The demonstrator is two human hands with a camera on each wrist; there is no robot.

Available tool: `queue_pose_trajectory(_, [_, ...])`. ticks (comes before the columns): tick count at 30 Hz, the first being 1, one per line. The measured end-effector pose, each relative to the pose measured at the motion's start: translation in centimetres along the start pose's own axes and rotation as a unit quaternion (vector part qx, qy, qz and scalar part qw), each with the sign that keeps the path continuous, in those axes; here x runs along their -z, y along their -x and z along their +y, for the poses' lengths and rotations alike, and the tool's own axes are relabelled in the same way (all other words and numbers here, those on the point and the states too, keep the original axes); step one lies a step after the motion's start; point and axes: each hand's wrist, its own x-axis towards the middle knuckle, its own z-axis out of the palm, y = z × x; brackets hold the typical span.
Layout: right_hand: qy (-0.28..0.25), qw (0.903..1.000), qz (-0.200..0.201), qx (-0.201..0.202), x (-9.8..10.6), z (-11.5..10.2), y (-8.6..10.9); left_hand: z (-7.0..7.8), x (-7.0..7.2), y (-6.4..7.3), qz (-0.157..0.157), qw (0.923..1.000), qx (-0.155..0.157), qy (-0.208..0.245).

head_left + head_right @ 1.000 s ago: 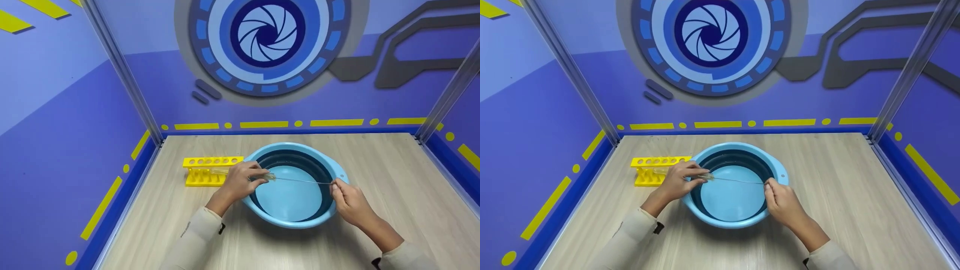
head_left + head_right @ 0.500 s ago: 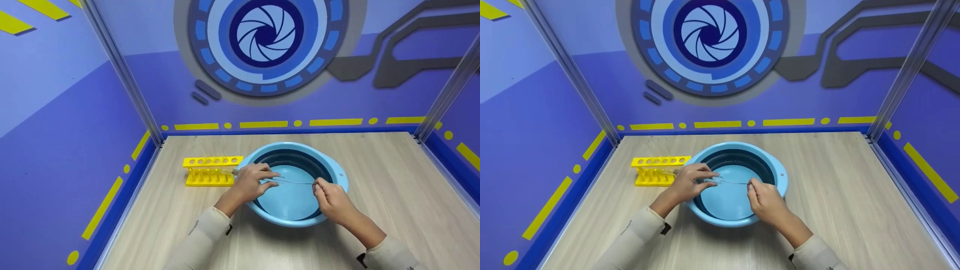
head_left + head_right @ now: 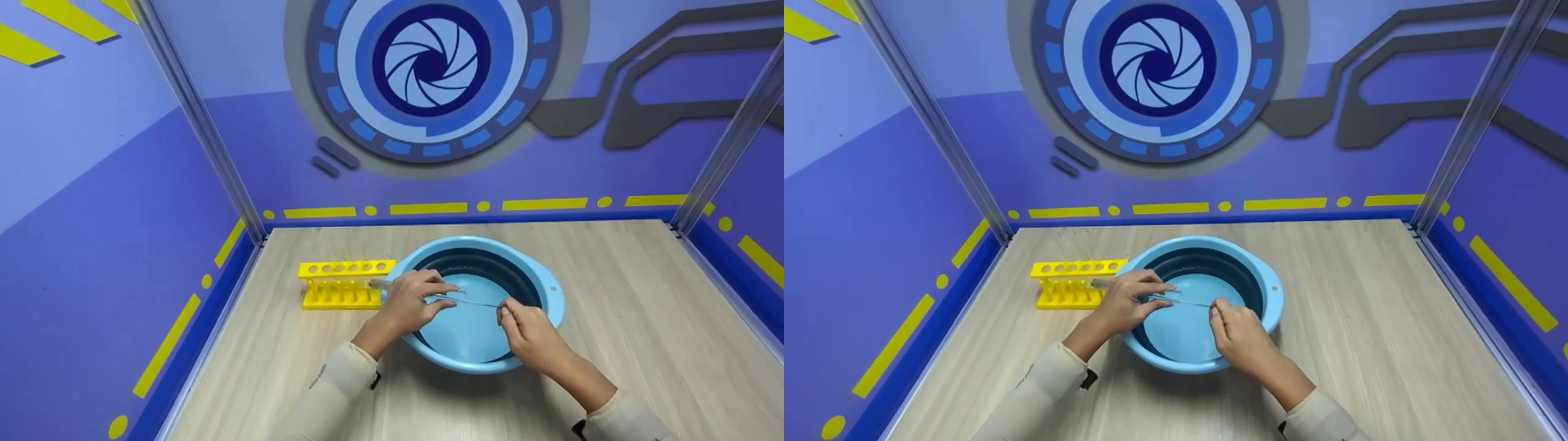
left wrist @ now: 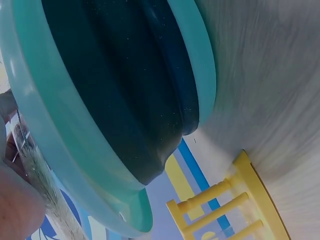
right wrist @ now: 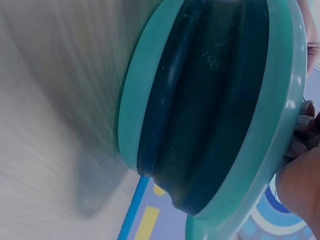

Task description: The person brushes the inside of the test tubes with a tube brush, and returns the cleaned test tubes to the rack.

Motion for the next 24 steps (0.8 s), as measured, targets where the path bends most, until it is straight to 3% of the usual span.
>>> queue_pose_trajectory(8, [-0.039,0.9986,-0.025,-0.027,-0.3,-0.6,-0.3,0.1,-0.4,-0.1,-0.004,1.0,0.005,0.006])
queue_pose_trajectory(14, [-0.04,0.9979,-0.047,0.018,0.5,-0.5,-0.4,0.1,-0.2,-0.2,-0.012,0.9997,0.011,0.021])
queue_pose_trajectory(19, [-0.006,0.9954,-0.076,0.058,1.2,-0.5,-0.4,0.1,-0.4,-0.1,-0.019,0.9995,-0.005,0.026])
queue_pose_trajectory(24, [-0.033,0.9969,-0.07,0.017,0.9,-0.9,-0.4,-0.1,-0.4,-0.1,0.004,0.9986,-0.049,-0.021])
